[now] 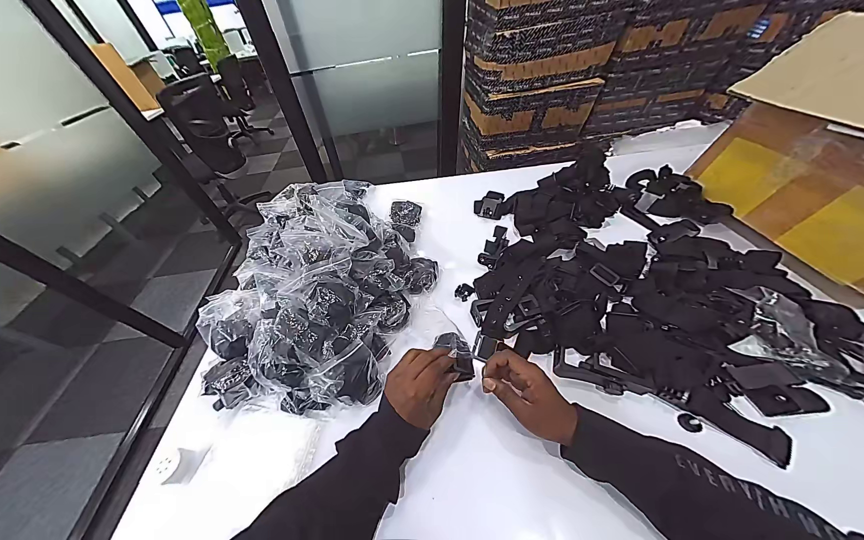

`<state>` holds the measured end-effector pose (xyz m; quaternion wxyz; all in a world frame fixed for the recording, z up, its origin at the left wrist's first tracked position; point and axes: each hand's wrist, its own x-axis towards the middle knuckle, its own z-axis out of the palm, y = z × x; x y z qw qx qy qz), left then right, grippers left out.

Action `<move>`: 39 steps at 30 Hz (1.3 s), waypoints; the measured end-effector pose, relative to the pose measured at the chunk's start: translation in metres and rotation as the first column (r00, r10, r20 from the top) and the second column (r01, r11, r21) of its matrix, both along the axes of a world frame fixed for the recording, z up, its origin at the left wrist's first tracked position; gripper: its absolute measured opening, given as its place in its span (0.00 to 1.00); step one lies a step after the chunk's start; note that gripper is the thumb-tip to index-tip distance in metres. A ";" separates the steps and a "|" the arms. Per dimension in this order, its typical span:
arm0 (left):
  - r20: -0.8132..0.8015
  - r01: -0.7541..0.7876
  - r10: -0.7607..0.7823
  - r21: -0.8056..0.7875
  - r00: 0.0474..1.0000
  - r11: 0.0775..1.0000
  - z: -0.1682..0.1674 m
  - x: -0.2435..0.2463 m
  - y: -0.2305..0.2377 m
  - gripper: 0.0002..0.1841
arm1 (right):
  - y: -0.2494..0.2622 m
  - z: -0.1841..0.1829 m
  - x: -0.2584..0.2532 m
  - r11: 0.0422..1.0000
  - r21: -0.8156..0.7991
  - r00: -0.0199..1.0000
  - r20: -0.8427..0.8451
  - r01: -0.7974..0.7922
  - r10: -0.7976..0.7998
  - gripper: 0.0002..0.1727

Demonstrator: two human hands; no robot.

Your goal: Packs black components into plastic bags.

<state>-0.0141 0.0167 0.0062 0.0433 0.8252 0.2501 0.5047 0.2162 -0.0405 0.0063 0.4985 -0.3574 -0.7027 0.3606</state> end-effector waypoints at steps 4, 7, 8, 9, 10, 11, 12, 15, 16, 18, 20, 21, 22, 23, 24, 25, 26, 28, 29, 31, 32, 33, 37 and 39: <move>0.070 0.067 -0.063 -0.062 0.996 0.996 -0.002 0.000 0.003 0.08 | 0.002 0.002 0.000 0.989 -0.137 0.994 0.098 0.051 -0.038 0.28; 0.175 0.201 -0.161 -0.243 0.971 0.949 -0.002 0.001 -0.001 0.14 | 0.005 0.004 0.001 0.982 -0.187 0.998 0.069 0.014 -0.001 0.39; 0.198 0.225 -0.170 -0.299 0.965 0.927 -0.001 0.001 -0.003 0.18 | 0.004 0.004 0.001 0.983 -0.182 0.998 0.056 0.002 0.008 0.40; 0.212 0.241 -0.175 -0.342 0.961 0.908 0.000 0.001 -0.005 0.21 | 0.004 0.005 0.001 0.985 -0.175 0.999 0.043 -0.003 0.010 0.39; 0.220 0.257 -0.184 -0.371 0.958 0.893 0.001 0.001 -0.006 0.24 | 0.004 0.005 0.001 0.986 -0.166 0.999 0.032 -0.002 0.008 0.38; 0.223 0.271 -0.195 -0.387 0.955 0.882 0.003 0.001 -0.007 0.26 | 0.004 0.004 0.001 0.987 -0.160 1.000 0.022 -0.001 0.004 0.37; 0.225 0.282 -0.207 -0.389 0.952 0.877 0.003 0.001 -0.007 0.27 | 0.004 0.004 0.001 0.987 -0.159 1.000 0.015 0.001 0.002 0.34; 0.250 0.325 -0.242 -0.381 0.938 0.866 0.000 0.001 -0.006 0.28 | 0.003 0.002 0.001 0.989 -0.150 1.000 -0.005 -0.013 0.012 0.27; 0.272 0.351 -0.256 -0.402 0.928 0.846 -0.002 0.001 -0.005 0.29 | 0.003 0.001 0.001 0.988 -0.151 1.000 -0.011 -0.014 0.012 0.25; 0.330 0.415 -0.279 -0.481 0.902 0.772 -0.001 -0.001 -0.003 0.29 | 0.003 0.001 0.001 0.987 -0.161 1.000 -0.018 0.003 -0.006 0.22; 0.406 0.500 -0.306 -0.564 0.861 0.657 0.001 -0.003 -0.003 0.29 | 0.003 0.001 0.001 0.985 -0.169 0.999 -0.042 0.023 -0.030 0.21; 0.441 0.540 -0.319 -0.597 0.839 0.593 0.002 -0.004 -0.002 0.29 | 0.003 0.001 0.002 0.984 -0.176 0.997 -0.058 0.031 -0.042 0.20; 0.466 0.569 -0.329 -0.624 0.821 0.536 0.003 -0.005 -0.001 0.28 | 0.004 0.002 0.002 0.982 -0.183 0.996 -0.073 0.039 -0.053 0.19; 0.488 0.589 -0.332 -0.639 0.808 0.494 0.003 -0.006 0.000 0.28 | 0.004 0.002 0.002 0.981 -0.191 0.994 -0.091 0.044 -0.062 0.19; 0.505 0.602 -0.328 -0.648 0.798 0.466 0.003 -0.006 0.000 0.27 | 0.004 0.002 0.002 0.979 -0.198 0.993 -0.098 0.048 -0.069 0.18; 0.519 0.608 -0.317 -0.654 0.794 0.450 0.004 -0.006 0.000 0.25 | 0.004 0.002 0.002 0.978 -0.203 0.992 -0.099 0.055 -0.076 0.18; 0.530 0.611 -0.305 -0.660 0.791 0.437 0.004 -0.006 0.000 0.23 | 0.004 0.003 0.002 0.977 -0.206 0.992 -0.100 0.059 -0.081 0.18; 0.545 0.617 -0.291 -0.669 0.786 0.415 0.006 -0.006 -0.001 0.21 | 0.004 0.003 0.002 0.974 -0.218 0.991 -0.102 0.064 -0.088 0.18; 0.547 0.619 -0.292 -0.669 0.785 0.412 0.006 -0.006 -0.001 0.21 | 0.004 0.003 0.002 0.971 -0.227 0.990 -0.103 0.068 -0.094 0.18; 0.544 0.621 -0.301 -0.660 0.783 0.422 0.004 -0.007 0.000 0.20 | 0.004 0.004 0.002 0.968 -0.241 0.990 -0.099 0.071 -0.098 0.19; 0.541 0.618 -0.302 -0.652 0.785 0.438 0.003 -0.007 0.001 0.18 | 0.004 0.005 0.002 0.967 -0.243 0.991 -0.095 0.073 -0.098 0.19; 0.534 0.606 -0.293 -0.649 0.793 0.459 0.002 -0.007 0.002 0.17 | 0.003 0.005 0.002 0.967 -0.245 0.991 -0.089 0.075 -0.099 0.19; 0.480 0.513 -0.209 -0.688 0.852 0.514 0.005 -0.005 -0.001 0.13 | 0.001 0.005 0.000 0.963 -0.244 0.992 -0.029 0.113 -0.124 0.18; 0.423 0.459 -0.213 -0.650 0.881 0.605 0.002 -0.004 -0.002 0.09 | 0.000 0.007 -0.001 0.957 -0.235 0.986 0.031 0.169 -0.166 0.18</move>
